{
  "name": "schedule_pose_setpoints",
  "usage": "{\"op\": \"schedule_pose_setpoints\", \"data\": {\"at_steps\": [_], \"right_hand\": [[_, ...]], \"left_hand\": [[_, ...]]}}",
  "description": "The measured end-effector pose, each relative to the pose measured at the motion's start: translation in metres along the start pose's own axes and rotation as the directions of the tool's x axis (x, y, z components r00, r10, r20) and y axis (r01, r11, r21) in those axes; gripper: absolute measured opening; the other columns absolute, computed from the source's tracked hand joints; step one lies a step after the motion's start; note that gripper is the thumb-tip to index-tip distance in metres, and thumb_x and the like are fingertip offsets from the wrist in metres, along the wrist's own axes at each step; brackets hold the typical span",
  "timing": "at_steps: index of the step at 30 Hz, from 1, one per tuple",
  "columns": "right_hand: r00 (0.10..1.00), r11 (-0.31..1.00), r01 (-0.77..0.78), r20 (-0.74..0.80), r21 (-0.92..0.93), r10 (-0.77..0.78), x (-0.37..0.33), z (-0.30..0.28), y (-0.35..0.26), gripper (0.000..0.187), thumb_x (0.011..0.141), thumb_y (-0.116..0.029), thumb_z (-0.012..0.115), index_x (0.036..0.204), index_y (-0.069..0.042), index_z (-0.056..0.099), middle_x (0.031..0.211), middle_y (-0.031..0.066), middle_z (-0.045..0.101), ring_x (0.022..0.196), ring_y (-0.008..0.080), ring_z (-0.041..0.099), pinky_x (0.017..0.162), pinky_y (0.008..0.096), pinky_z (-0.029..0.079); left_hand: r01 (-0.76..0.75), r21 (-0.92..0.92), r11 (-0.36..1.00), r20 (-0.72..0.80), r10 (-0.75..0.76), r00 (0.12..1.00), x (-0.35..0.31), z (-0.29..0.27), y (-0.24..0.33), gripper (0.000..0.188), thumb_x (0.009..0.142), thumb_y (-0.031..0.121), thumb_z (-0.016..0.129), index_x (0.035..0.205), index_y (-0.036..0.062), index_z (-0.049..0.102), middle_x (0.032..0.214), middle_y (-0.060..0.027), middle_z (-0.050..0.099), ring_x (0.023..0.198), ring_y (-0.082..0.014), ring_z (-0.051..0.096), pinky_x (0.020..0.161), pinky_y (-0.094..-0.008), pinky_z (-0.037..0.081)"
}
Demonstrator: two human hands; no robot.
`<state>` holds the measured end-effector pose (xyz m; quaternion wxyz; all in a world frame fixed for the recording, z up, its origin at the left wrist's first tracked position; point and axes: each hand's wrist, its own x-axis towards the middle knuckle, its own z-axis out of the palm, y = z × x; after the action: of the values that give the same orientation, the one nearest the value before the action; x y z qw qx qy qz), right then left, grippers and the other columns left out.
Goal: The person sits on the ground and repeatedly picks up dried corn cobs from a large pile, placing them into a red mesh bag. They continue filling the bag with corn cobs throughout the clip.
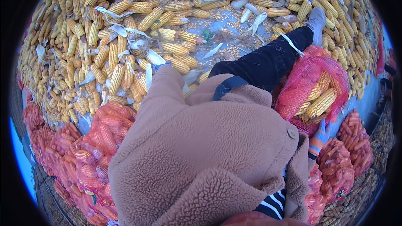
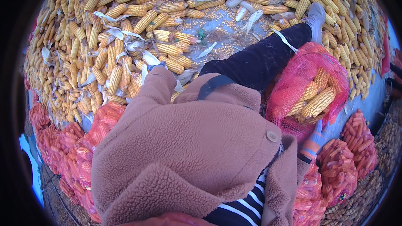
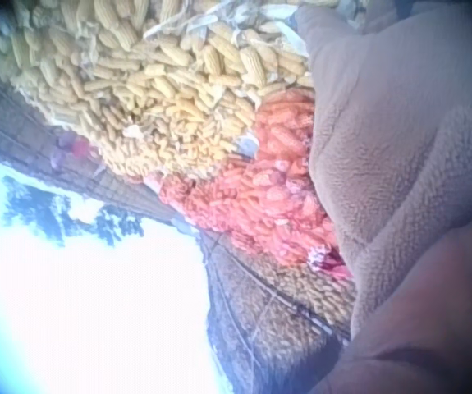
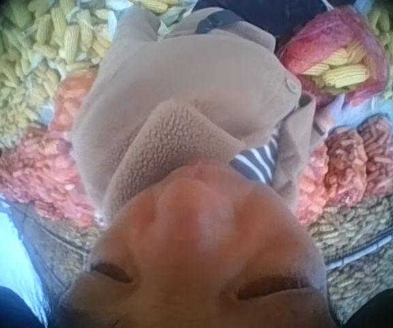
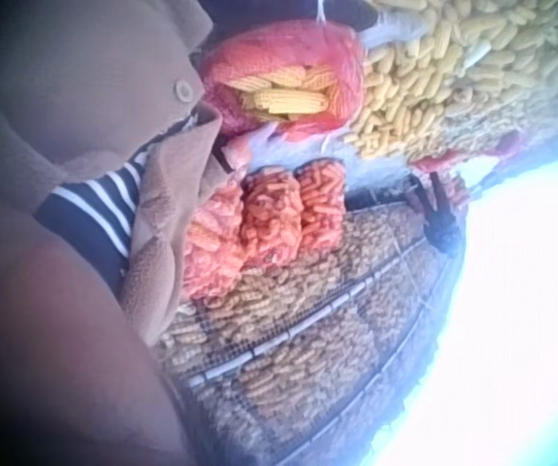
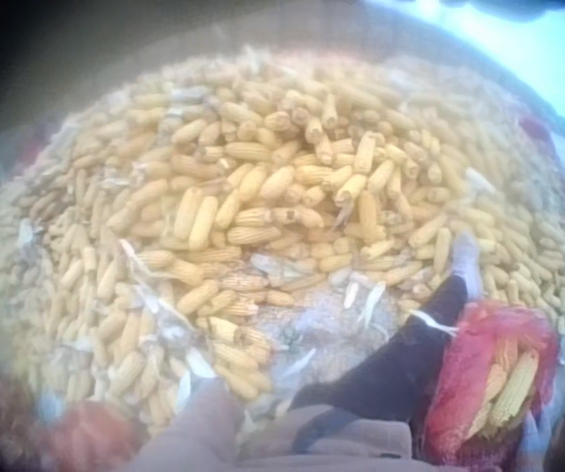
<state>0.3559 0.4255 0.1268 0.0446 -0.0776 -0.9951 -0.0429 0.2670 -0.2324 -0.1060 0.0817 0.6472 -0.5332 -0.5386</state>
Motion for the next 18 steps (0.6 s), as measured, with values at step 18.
{"op": "schedule_pose_setpoints", "data": {"at_steps": [18], "right_hand": [[0.932,-0.216,0.196,-0.113,0.957,0.344,0.033,-0.113,-0.105,0.063,0.091,-0.004,0.058,0.146,-0.006,0.027,0.133,0.0123,0.044,0.119,0.018,0.046,0.1,0.0301,0.039]], "left_hand": [[-0.58,-0.812,-0.065,0.407,0.649,-0.643,-0.398,0.093,0.124,0.085,0.069,0.013,0.078,0.141,0.0047,0.035,0.125,-0.0139,0.05,0.115,-0.0296,0.05,0.099,-0.0384,0.042]]}}
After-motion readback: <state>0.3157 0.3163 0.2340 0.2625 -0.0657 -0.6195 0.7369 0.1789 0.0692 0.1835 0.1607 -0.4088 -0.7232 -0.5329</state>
